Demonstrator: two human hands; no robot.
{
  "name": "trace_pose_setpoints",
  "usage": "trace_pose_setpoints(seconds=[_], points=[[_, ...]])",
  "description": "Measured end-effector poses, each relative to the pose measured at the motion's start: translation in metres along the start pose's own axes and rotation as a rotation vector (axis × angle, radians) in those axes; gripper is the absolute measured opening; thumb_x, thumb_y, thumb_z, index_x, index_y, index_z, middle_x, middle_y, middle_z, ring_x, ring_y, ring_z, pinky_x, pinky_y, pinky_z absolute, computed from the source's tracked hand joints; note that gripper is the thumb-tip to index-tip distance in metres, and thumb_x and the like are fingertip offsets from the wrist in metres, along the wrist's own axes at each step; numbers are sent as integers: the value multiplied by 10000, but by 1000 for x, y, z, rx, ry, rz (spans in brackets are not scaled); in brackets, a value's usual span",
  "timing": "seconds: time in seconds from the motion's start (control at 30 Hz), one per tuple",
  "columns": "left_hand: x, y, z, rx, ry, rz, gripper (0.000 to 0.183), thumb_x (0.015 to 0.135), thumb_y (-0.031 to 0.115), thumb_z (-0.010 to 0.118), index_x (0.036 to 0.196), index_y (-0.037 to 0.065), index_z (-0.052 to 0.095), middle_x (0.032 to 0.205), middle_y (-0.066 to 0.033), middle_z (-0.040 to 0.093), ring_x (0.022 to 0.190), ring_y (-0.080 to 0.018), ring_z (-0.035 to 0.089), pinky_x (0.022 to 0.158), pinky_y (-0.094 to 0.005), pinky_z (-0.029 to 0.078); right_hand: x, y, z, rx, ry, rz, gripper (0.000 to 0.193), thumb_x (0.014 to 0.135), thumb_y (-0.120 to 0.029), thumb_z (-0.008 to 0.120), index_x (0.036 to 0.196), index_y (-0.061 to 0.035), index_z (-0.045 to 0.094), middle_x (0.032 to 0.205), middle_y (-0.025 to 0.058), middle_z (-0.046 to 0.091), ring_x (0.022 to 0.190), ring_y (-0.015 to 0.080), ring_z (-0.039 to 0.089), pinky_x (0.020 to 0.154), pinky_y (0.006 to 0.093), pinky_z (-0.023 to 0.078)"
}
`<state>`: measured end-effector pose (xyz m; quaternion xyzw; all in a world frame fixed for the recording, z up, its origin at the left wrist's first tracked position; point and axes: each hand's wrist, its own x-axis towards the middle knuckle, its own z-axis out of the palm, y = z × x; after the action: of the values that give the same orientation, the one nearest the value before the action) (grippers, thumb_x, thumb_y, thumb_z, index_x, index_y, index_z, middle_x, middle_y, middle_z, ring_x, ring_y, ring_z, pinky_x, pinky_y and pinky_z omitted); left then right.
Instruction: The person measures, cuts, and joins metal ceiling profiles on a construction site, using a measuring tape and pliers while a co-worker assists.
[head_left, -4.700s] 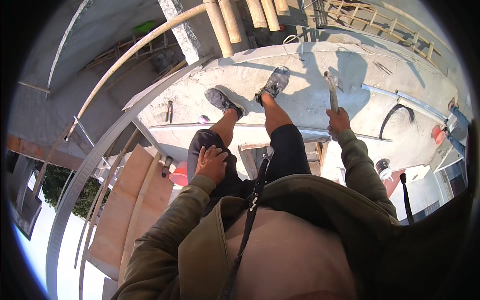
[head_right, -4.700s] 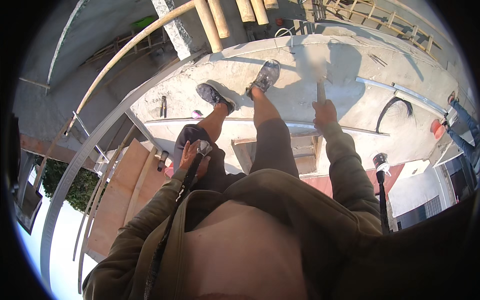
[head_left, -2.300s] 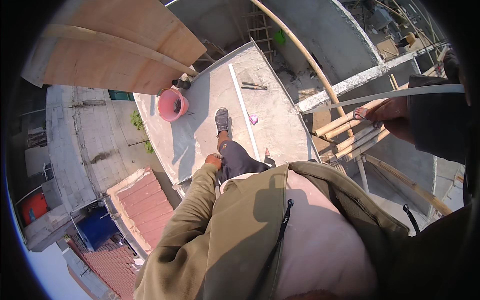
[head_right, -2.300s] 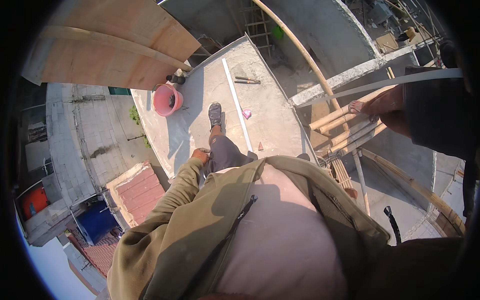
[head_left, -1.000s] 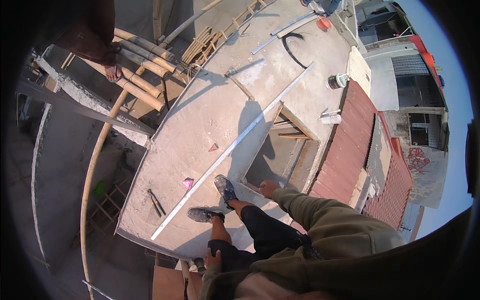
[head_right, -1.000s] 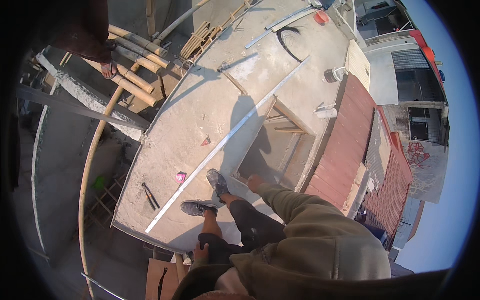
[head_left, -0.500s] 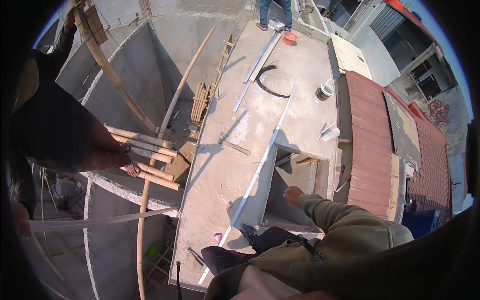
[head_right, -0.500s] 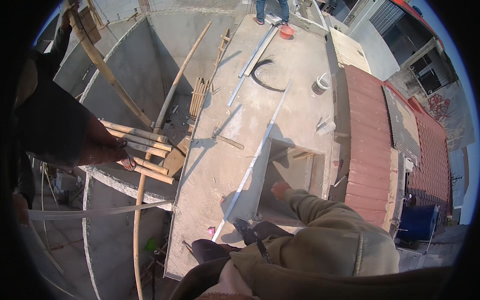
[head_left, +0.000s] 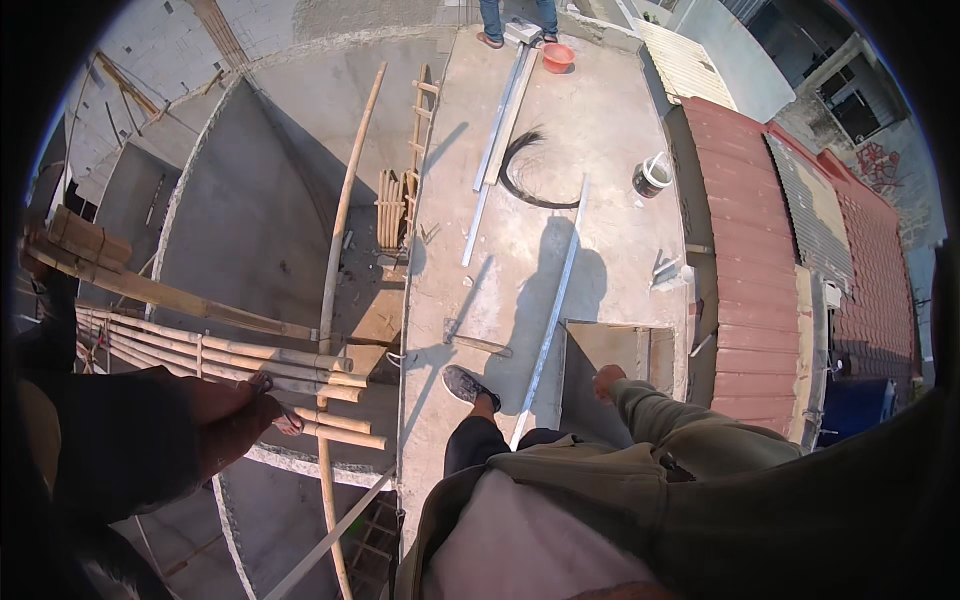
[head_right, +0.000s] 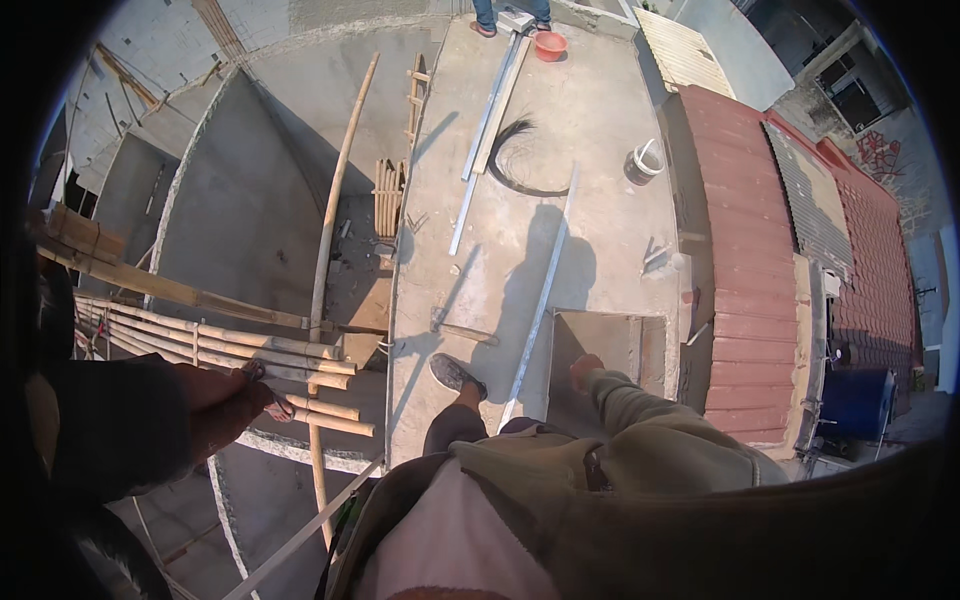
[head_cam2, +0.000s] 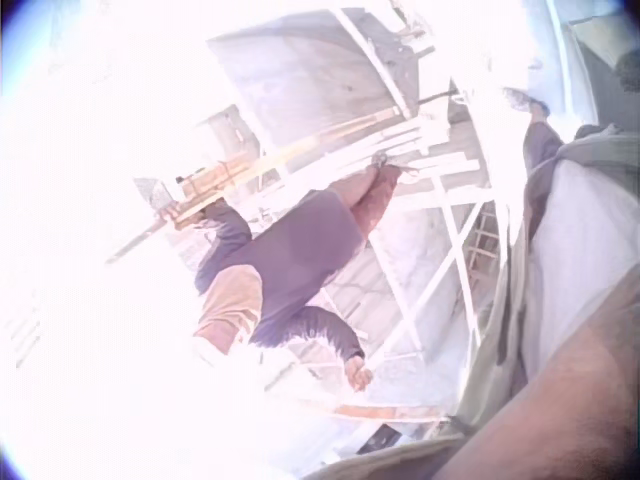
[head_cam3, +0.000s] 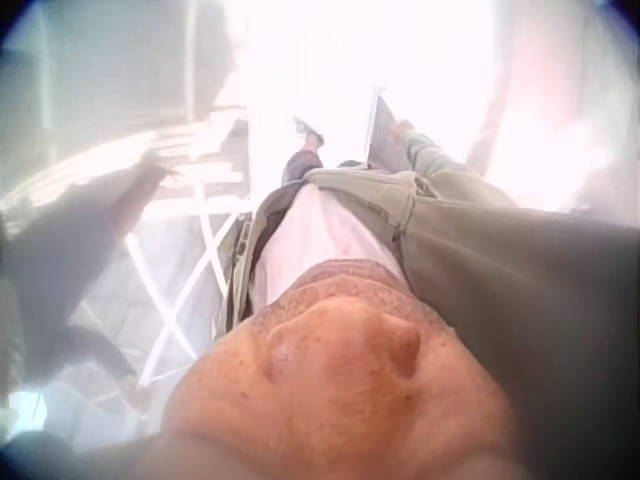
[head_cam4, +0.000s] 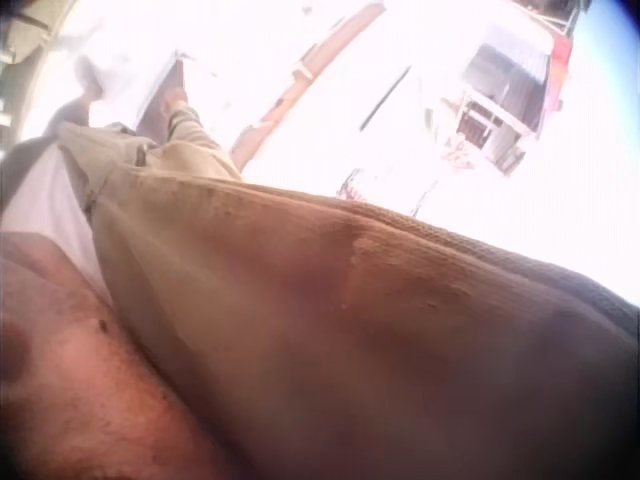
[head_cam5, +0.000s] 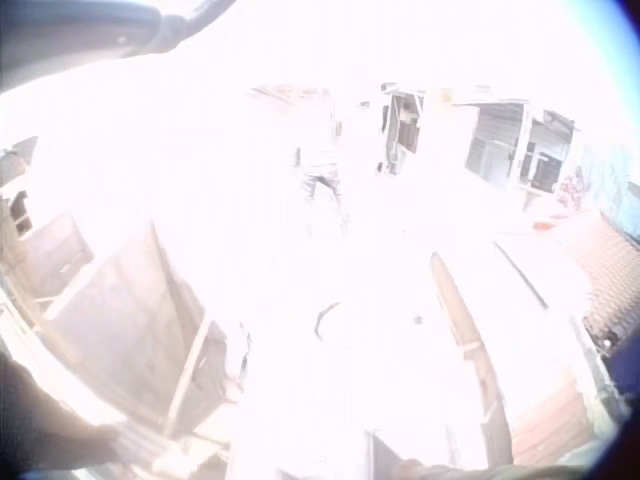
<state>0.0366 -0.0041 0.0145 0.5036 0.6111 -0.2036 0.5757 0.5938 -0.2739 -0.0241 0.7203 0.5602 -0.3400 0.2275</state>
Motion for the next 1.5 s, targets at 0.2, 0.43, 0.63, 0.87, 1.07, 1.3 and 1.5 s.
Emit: trace_pose_setpoints(seconds=[0.2,0.43,0.63,0.87,1.07,1.3,1.5], points=[[62,156,-25,-73,-87,39,522,964,362,614,1364,31,558,1183,-149,697,1055,-234,682,753,-373,551,83,121,-48,1138,234,463,190,910,-189,629,1042,-68,691,755,101,669,608,235,654,501,383,524],[73,318,17,181,72,120,484,962,358,630,1328,42,610,1277,-211,611,1198,-333,585,1023,-445,473,291,232,-154,1051,289,288,295,928,-173,600,1177,-19,636,792,106,661,599,206,643,499,368,525],[147,355,121,-47,458,-305,580,899,310,666,1366,-1,521,1309,-273,543,1249,-429,505,1051,-490,432,573,328,-220,823,177,408,310,895,-227,658,1126,-21,651,944,209,704,882,352,685,818,445,552],[319,466,204,-246,705,-497,569,909,307,653,1368,-3,521,1315,-270,544,1236,-420,517,1046,-485,436,829,360,-330,584,467,639,547,926,-263,580,1393,-8,454,1299,228,541,1203,360,553,966,474,504],[447,515,221,-329,811,-479,561,918,304,642,1370,-5,520,1321,-267,545,1225,-412,527,1042,-480,441,924,379,-310,212,621,763,695,899,-259,563,1502,21,359,1285,245,524,1210,370,480,996,483,437],[502,510,226,-385,887,-490,551,928,300,629,1372,-8,519,1328,-264,546,1211,-403,539,1038,-475,445,954,352,-296,308,616,968,642,982,-241,524,1576,-158,294,1448,383,344,1312,511,393,1069,545,388],[492,492,228,-424,878,-460,542,937,297,618,1374,-10,519,1334,-261,547,1200,-395,549,1034,-471,450,960,363,-297,217,593,1104,663,995,-295,513,1595,-199,249,1479,347,339,1320,437,404,1061,523,375]])
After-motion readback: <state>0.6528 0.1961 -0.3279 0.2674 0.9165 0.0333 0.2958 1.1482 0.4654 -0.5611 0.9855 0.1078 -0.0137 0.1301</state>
